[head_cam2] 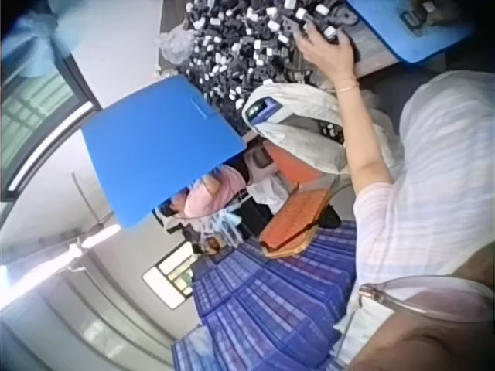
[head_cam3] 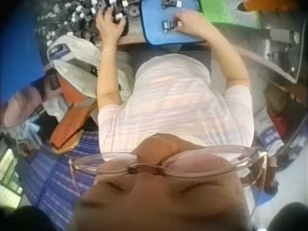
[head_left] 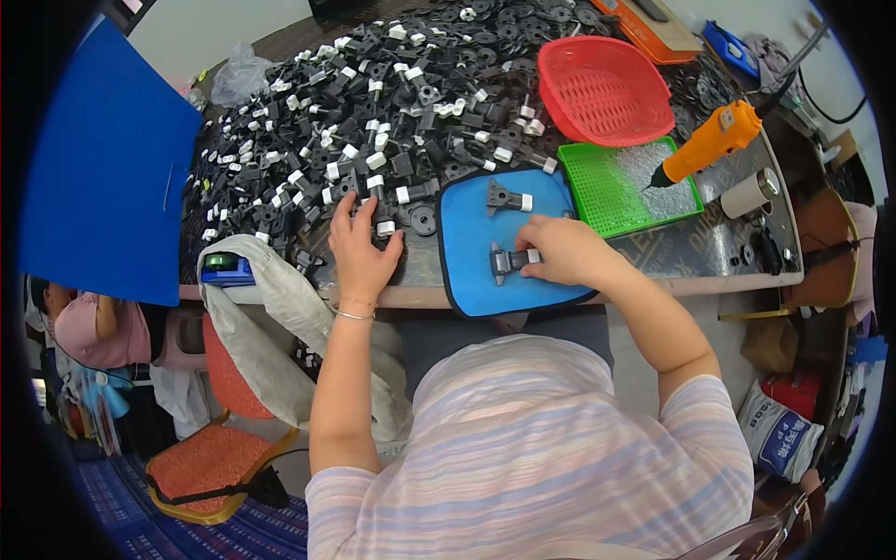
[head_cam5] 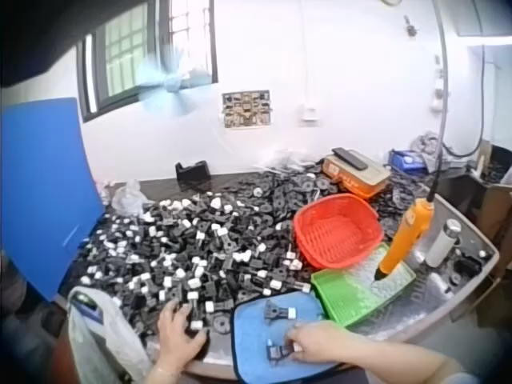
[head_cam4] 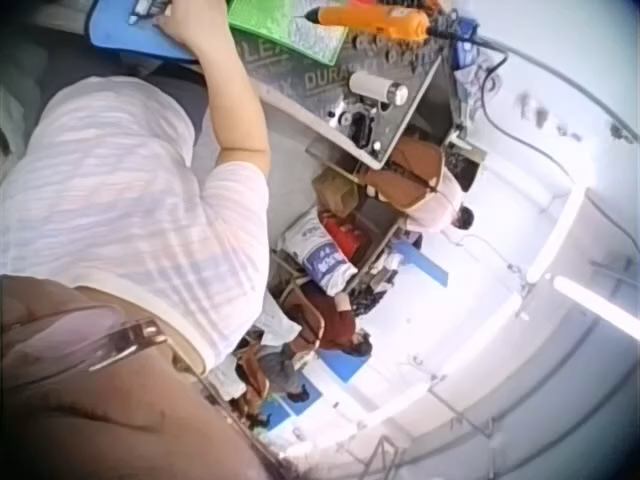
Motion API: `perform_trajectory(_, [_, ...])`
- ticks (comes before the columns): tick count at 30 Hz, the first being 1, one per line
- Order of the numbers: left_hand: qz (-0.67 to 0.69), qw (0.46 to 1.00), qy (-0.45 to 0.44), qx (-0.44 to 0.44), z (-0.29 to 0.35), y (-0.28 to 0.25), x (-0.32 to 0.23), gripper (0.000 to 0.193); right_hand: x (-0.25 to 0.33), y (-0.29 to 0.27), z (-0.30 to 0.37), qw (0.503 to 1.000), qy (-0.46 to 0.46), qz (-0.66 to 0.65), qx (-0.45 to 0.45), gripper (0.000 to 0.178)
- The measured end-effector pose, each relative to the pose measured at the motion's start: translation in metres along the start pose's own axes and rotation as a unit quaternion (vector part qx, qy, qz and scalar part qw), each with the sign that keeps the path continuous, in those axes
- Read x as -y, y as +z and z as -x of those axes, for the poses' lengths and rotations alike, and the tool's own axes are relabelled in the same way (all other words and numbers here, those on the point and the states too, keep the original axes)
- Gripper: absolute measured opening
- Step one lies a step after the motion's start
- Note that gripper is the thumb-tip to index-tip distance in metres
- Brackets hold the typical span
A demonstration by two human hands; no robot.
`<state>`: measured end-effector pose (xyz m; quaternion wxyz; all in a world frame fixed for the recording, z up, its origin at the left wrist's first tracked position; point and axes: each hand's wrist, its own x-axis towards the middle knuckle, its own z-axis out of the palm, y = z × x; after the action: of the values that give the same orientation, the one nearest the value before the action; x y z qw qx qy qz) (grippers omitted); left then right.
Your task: Assemble small mechanical components on a factory workbench using an electric screwdriver.
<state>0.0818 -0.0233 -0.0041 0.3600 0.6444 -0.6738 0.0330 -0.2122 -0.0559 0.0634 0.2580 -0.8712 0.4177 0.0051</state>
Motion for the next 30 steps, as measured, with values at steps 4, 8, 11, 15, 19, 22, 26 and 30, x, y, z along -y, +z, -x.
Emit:
perform_trajectory(4, [0.023,1.000,-0.001,-0.016,0.000,-0.001,0.000,0.064,0.001,0.004,-0.003,0.994,-0.024,0.005,-0.103,0.026])
perform_trajectory(8, [0.021,0.998,-0.005,-0.066,-0.001,-0.002,0.000,0.061,0.003,0.017,-0.006,0.982,-0.053,0.068,-0.167,0.022])
perform_trajectory(11, [0.029,0.996,-0.027,-0.075,0.001,-0.001,0.005,0.057,0.011,0.007,0.004,0.987,-0.075,0.064,-0.124,0.020])
perform_trajectory(15, [0.037,0.992,-0.073,-0.099,0.003,0.002,0.011,0.050,0.029,-0.019,-0.005,0.994,-0.104,0.013,-0.029,0.016])
perform_trajectory(19, [0.045,0.987,-0.108,-0.111,0.002,0.008,0.017,0.042,0.065,-0.018,-0.070,0.978,-0.162,0.068,-0.110,0.019])
perform_trajectory(22, [0.076,0.984,-0.128,-0.097,0.001,0.012,0.021,0.035,0.072,0.013,-0.135,0.928,-0.268,0.136,-0.218,0.022])
perform_trajectory(26, [0.142,0.973,-0.146,-0.114,0.002,0.012,0.028,0.029,0.074,0.025,-0.171,0.907,-0.313,0.169,-0.225,0.021])
perform_trajectory(30, [0.155,0.969,-0.130,-0.143,0.002,0.012,0.034,0.027,0.064,0.001,-0.157,0.934,-0.301,0.010,-0.192,0.028])
